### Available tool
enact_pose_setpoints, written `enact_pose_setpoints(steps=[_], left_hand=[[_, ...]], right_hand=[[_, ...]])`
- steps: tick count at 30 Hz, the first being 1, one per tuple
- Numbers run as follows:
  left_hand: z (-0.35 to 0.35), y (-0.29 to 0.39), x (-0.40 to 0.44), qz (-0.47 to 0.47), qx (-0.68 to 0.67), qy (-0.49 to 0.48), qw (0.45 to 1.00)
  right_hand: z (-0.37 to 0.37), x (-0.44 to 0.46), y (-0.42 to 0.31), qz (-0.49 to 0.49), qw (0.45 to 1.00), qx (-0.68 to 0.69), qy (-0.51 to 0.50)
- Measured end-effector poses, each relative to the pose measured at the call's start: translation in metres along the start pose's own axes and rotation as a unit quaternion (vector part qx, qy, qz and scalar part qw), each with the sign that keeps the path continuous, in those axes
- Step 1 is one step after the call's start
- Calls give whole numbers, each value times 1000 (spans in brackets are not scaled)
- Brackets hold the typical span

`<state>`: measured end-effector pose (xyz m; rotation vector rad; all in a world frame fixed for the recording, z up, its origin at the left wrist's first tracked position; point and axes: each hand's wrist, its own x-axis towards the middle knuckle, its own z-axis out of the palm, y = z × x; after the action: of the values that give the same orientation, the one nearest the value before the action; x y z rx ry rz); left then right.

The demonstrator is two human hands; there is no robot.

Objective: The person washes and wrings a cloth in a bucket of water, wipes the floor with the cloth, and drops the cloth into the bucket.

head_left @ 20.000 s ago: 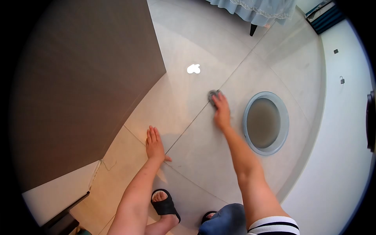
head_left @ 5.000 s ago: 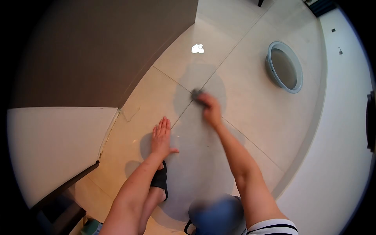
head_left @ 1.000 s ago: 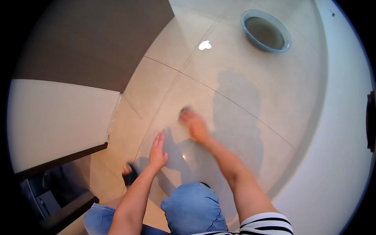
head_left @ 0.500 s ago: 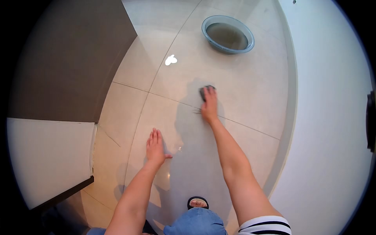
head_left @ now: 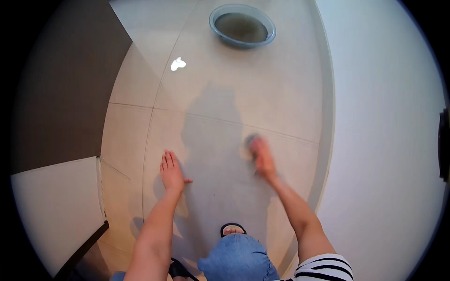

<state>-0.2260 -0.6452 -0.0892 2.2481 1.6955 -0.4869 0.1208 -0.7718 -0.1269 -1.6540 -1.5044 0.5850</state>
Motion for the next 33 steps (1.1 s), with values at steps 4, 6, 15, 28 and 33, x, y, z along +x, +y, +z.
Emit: enact_pose_setpoints(steps=[4,6,15,28,33], left_hand=[[-6,1,2,-9,-1,-21,1000],[-7,1,1,-5,-7,-23,1000],[5,-39,-53,114,25,-65,991],[17,-44,-104,280,6,-55,959],[48,18,-100,250,-3,-38,967]], right_hand=[[7,50,10,47,968,-175,176],[68,30,-28,-2,991,-96,88],[57,-58,-69,103,993,-38,34],[181,-137,-180,-8,955,144,-260],[88,-169,-139,170,982,-10,77]])
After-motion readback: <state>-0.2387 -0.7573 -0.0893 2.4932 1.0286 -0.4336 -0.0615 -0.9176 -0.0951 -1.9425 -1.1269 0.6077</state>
